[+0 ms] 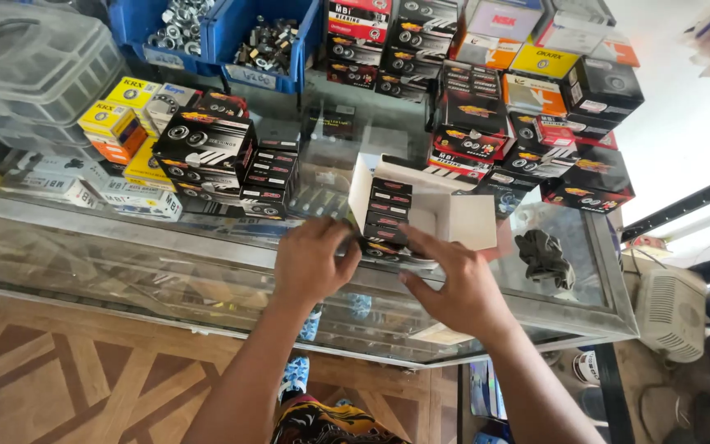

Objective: Organizing and checking boxes of mechanical bearings on a store counter.

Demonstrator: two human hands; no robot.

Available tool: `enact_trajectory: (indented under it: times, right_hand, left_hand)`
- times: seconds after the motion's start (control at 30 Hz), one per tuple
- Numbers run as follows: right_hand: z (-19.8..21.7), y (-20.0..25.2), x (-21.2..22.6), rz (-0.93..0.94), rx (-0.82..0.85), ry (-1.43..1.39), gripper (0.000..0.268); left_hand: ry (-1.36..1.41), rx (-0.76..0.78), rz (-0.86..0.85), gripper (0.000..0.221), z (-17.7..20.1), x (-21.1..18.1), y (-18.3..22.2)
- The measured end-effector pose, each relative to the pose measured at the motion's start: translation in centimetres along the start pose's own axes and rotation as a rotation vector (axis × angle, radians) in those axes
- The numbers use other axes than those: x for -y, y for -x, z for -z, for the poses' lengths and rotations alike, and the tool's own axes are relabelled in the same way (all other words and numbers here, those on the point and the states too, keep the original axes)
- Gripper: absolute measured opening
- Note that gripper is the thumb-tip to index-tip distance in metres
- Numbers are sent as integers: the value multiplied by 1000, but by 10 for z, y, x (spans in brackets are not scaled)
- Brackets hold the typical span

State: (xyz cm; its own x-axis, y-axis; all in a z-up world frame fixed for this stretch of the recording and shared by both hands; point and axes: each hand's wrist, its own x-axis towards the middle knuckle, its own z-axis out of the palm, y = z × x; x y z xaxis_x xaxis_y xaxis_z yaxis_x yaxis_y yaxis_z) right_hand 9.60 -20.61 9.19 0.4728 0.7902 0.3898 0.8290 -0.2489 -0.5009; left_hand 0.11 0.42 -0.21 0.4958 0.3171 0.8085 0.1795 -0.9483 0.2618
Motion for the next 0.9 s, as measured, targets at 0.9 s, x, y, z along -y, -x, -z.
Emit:
enact_trajectory:
  times: [0.9]
  right_hand:
    - [-1,83,-146,41,-694,450,10]
  left_hand:
    - [-193,-378,389,95,24,37,2]
